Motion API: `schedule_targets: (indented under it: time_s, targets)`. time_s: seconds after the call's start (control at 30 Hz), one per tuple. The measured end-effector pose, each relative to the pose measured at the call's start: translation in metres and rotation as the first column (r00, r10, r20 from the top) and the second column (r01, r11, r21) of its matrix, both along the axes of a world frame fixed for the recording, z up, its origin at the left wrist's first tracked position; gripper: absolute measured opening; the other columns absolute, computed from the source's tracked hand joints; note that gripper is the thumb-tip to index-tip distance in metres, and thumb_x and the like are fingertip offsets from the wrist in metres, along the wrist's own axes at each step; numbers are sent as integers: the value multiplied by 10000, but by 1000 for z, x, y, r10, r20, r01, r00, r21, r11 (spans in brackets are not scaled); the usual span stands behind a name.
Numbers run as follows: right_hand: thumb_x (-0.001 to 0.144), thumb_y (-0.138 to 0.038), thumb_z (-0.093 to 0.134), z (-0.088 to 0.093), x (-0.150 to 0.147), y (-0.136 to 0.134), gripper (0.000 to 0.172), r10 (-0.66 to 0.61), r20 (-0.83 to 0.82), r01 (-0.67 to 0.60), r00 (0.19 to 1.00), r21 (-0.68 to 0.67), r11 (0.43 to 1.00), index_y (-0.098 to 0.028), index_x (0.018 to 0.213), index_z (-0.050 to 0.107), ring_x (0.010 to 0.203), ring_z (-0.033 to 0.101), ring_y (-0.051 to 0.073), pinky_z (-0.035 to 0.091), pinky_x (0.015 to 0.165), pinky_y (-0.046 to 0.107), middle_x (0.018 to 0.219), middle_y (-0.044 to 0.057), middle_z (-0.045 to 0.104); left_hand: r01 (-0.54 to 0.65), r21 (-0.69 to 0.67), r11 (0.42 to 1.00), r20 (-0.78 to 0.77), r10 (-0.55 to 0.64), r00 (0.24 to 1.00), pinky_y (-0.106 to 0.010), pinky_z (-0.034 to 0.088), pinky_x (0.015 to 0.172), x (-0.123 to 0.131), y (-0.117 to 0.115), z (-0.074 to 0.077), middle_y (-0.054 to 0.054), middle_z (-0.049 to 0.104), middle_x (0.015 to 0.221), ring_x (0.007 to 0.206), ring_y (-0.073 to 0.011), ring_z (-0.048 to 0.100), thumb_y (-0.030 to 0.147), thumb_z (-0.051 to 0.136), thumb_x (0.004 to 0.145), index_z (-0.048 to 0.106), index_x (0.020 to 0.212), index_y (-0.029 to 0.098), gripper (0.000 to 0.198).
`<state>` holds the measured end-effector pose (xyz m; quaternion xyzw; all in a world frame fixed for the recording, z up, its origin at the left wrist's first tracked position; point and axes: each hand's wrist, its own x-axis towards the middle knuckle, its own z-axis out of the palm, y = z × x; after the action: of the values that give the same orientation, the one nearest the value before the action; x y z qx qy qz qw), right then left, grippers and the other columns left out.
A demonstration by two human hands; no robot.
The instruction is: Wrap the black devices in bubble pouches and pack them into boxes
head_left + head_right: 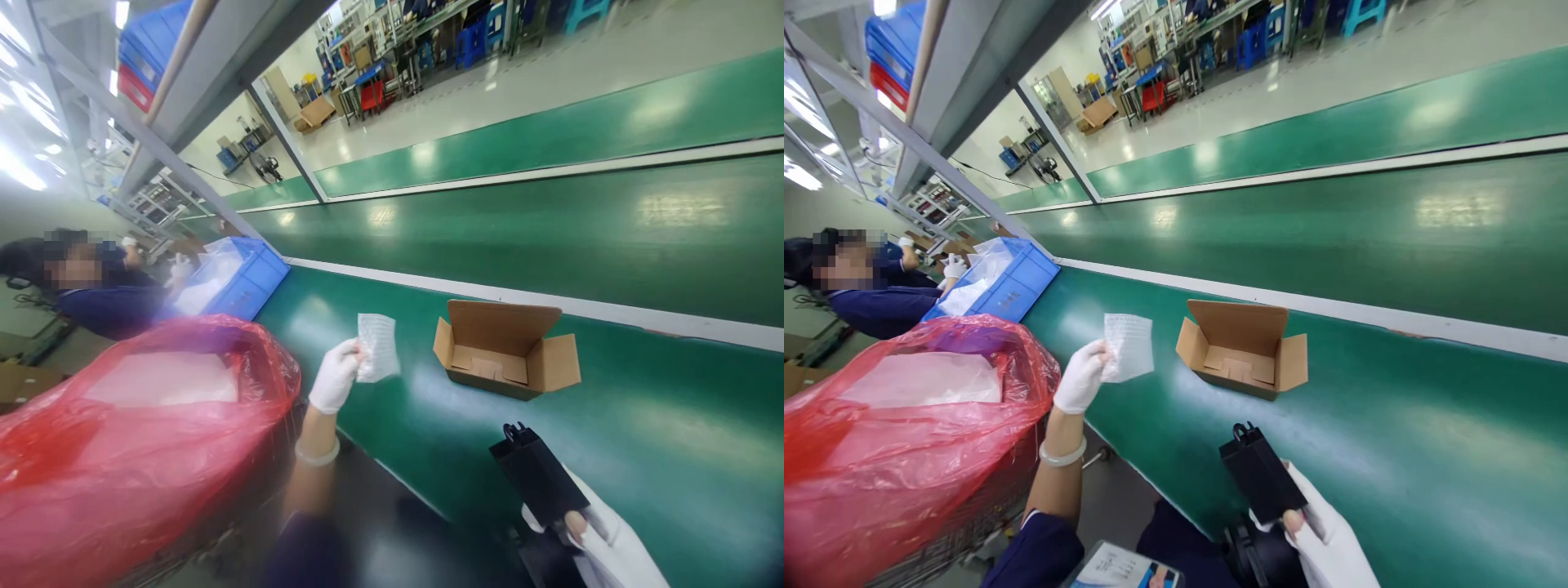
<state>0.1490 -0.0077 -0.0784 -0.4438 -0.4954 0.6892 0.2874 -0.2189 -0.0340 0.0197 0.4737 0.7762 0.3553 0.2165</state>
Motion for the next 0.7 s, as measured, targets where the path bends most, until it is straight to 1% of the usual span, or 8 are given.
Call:
schedule_targets:
  time_s: [0.07, 0.17, 0.3, 0.37, 0.43, 0.53, 0.6, 0.7]
  targets:
    - [695, -632, 677, -5, 2, 1, 734, 44, -4, -45, 999, -51, 998, -155, 1245, 578, 901, 656, 333, 580, 729, 336, 1071, 148, 663, -57, -25, 998, 23, 58, 998, -242, 454, 662, -19, -13, 4, -33, 582, 804, 686, -132, 524, 380, 406, 827, 530, 872, 145, 269]
    - [649, -628, 719, -4, 1, 5, 770, 96, 8, -95, 995, -87, 992, -149, 1238, 589, 956, 644, 328, 575, 746, 305, 1153, 152, 632, -170, -132, 976, -47, 166, 985, -249, 423, 615, -32, -21, -5, -7, 523, 669, 606, -131, 488, 290, 514, 757, 534, 713, 152, 145]
    - [611, -663, 730, 11, -8, 10, 769, 97, 58, -93, 994, -68, 993, -139, 1165, 628, 896, 664, 293, 570, 720, 258, 1097, 146, 655, -366, -105, 925, -264, 329, 907, -300, 422, 760, -2, -14, -21, -36, 555, 828, 773, -172, 529, 216, 521, 782, 559, 788, 175, 56]
    - [625, -662, 722, 18, -13, 11, 757, 77, 66, -74, 995, -48, 996, -137, 1164, 633, 817, 674, 274, 574, 706, 268, 1010, 132, 681, -303, -110, 947, -308, 258, 916, -300, 417, 816, 26, -5, -28, -27, 571, 890, 820, -169, 539, 264, 544, 810, 588, 825, 199, 80]
    - [633, -642, 725, 23, -16, 11, 747, 67, 74, -66, 995, -23, 998, -133, 1173, 635, 772, 673, 266, 578, 693, 280, 943, 114, 693, -170, -190, 967, -317, 104, 943, -311, 428, 820, 53, 5, -37, -33, 582, 912, 822, -179, 553, 307, 591, 798, 607, 834, 200, 114]
    - [656, -598, 720, 26, -19, 11, 716, 68, 114, -72, 991, 26, 997, -130, 1191, 632, 776, 672, 255, 578, 679, 263, 960, 103, 694, -66, -291, 955, -289, -22, 957, -367, 445, 819, 77, 20, -50, -89, 582, 967, 852, -225, 570, 219, 555, 794, 600, 813, 159, 77]
    - [662, -581, 706, 29, -22, 11, 687, 55, 136, -67, 989, 78, 995, -130, 1178, 642, 823, 672, 253, 574, 696, 243, 1007, 100, 687, -25, -298, 954, -217, -42, 975, -370, 455, 818, 84, 23, -56, -89, 594, 932, 843, -223, 580, 137, 518, 774, 590, 754, 149, 76]
    - [702, -564, 642, 33, -29, 11, 619, 66, 156, -91, 986, 159, 983, -143, 1156, 653, 874, 669, 241, 570, 728, 231, 1053, 86, 678, 131, -285, 949, -10, -140, 990, -284, 486, 767, 95, 16, -55, -29, 619, 799, 778, -169, 598, 103, 539, 744, 585, 691, 158, 88]
